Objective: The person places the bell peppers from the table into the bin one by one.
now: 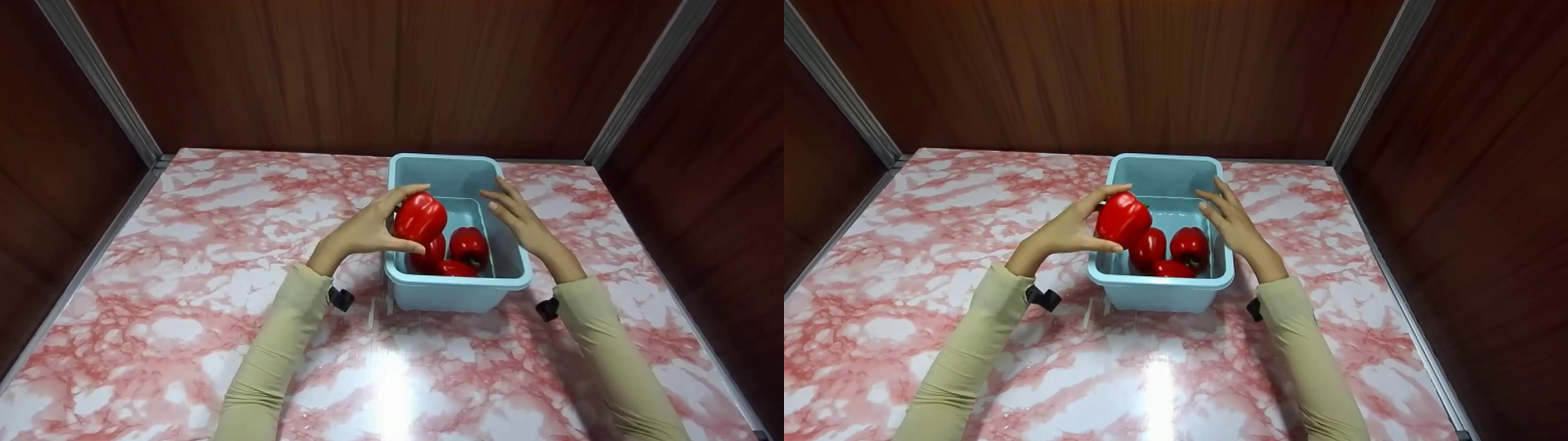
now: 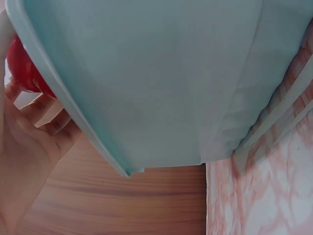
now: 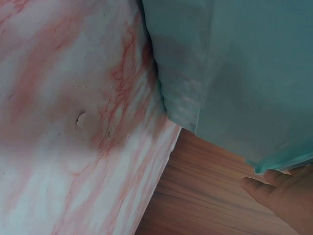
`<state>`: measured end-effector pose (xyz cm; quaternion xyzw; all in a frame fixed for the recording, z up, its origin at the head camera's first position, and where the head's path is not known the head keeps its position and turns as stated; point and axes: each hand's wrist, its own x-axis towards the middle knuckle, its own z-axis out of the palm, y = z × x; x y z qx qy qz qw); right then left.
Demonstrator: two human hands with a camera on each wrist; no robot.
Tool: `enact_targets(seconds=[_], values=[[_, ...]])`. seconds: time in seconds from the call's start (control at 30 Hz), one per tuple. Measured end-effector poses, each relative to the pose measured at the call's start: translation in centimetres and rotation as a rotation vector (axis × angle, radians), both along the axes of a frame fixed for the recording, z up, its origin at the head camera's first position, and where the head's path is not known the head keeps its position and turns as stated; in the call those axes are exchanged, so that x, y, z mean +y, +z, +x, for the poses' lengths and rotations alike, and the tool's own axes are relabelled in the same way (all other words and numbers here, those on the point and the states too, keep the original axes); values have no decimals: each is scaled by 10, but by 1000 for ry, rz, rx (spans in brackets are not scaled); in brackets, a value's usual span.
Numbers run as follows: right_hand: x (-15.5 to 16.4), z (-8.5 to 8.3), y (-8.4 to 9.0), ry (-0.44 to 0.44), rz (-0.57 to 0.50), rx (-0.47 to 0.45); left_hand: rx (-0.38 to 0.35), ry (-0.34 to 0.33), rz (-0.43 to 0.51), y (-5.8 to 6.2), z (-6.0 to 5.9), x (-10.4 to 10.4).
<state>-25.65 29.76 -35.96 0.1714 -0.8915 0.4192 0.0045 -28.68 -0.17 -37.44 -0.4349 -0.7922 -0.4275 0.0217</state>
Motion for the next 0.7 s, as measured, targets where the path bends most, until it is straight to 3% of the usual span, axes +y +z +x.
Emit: enact_targets(seconds=[0.3,0.47,0.57,0.7], values=[[6,-8,-9,12,-17,21,4,-13,16,0,2,3],[17,-22,-26,1,-5,26,-18,-60,111,16,13,0],[19,-25,-30,3,-8,37,-17,-67,113,25,20,-2],[20,-26,-32,10,-20,55,-9,-61,95,28,24,-4]])
